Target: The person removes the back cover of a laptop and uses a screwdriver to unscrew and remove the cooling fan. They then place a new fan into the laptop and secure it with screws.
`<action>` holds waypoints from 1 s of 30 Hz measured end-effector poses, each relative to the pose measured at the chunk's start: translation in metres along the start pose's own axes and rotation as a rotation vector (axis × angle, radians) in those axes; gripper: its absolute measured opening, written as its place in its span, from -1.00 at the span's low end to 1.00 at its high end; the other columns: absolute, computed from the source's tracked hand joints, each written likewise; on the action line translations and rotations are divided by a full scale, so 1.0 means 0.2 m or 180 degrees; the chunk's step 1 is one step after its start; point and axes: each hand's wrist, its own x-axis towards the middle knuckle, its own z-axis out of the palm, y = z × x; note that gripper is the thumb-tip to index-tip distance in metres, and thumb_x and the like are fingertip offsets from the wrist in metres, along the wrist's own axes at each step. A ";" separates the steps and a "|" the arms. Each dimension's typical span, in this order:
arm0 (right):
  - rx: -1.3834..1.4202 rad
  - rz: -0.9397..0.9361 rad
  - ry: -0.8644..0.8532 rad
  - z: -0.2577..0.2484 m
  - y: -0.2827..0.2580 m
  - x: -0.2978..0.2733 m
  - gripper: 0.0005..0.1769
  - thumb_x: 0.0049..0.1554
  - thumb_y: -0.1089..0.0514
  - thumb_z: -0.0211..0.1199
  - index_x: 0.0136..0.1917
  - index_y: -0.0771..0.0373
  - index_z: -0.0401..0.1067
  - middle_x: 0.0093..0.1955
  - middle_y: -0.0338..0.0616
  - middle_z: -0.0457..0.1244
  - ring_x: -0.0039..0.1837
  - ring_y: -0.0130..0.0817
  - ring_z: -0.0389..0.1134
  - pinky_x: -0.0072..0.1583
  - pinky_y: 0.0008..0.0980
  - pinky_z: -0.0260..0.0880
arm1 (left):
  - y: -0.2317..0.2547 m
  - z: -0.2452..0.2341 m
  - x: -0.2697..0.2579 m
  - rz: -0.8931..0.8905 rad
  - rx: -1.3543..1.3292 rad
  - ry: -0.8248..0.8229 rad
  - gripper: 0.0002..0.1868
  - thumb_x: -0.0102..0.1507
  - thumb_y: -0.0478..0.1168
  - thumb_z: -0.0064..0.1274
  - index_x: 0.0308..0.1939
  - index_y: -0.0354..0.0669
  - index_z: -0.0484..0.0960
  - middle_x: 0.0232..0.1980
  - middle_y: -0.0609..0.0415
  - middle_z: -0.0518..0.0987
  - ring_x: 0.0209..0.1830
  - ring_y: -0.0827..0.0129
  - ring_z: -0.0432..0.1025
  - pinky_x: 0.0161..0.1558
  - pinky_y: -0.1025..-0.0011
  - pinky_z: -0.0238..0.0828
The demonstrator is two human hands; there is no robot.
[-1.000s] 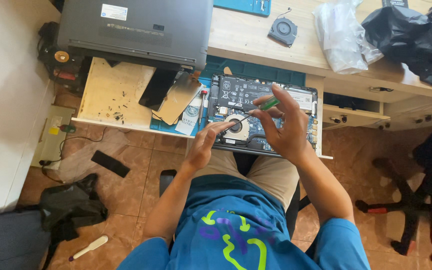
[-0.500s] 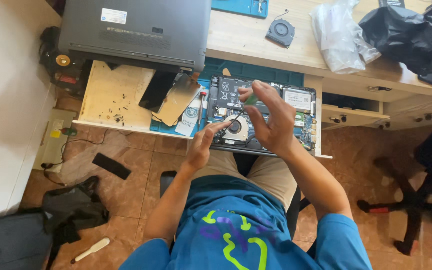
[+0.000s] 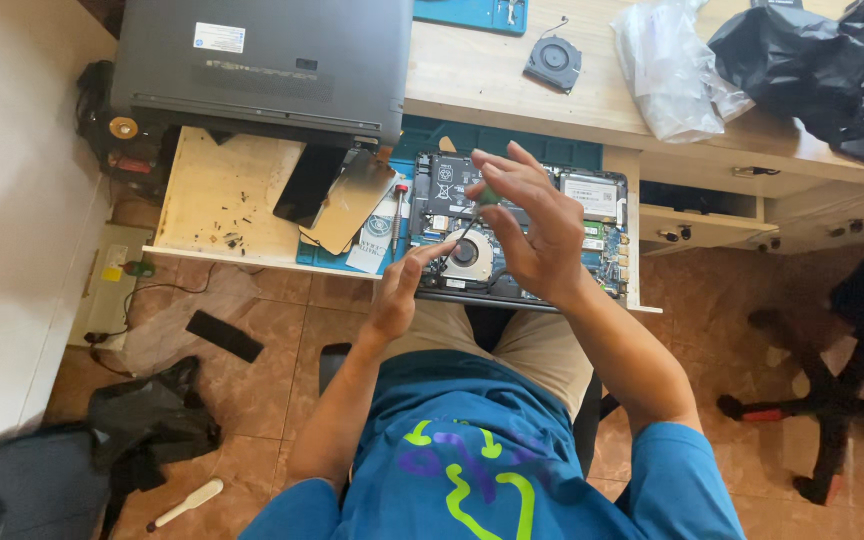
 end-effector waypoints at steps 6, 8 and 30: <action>0.0109 0.0004 -0.0072 0.03 -0.03 0.03 -0.71 0.11 0.31 0.10 0.12 0.38 0.32 0.00 0.13 0.27 0.21 0.11 0.24 0.26 0.05 0.13 | 0.08 0.02 -0.02 0.0292 0.1025 0.0570 -0.58 0.30 -0.10 -0.42 0.09 -0.21 0.43 0.09 -0.09 0.42 0.15 0.10 0.27 0.17 0.17 0.11; -0.0037 -0.0053 0.0014 0.01 0.01 0.00 -0.71 0.06 0.32 0.19 0.08 0.38 0.34 -0.10 0.09 0.28 0.09 0.05 0.29 0.23 0.05 0.16 | 0.12 0.01 -0.04 0.0235 0.1573 0.0539 -0.57 0.26 -0.08 -0.29 0.11 -0.25 0.40 0.11 -0.14 0.38 0.16 0.06 0.25 0.18 0.13 0.09; 0.0323 0.0179 -0.0107 0.01 -0.01 0.02 -0.68 -0.03 0.36 0.27 0.03 0.35 0.35 -0.06 0.16 0.28 -0.01 0.03 0.36 0.17 0.12 0.23 | 0.04 0.00 -0.12 -0.0246 0.3025 0.0140 -0.09 -0.04 0.01 0.26 0.28 -0.12 0.14 0.29 -0.15 0.13 0.23 0.05 0.18 0.11 0.06 0.21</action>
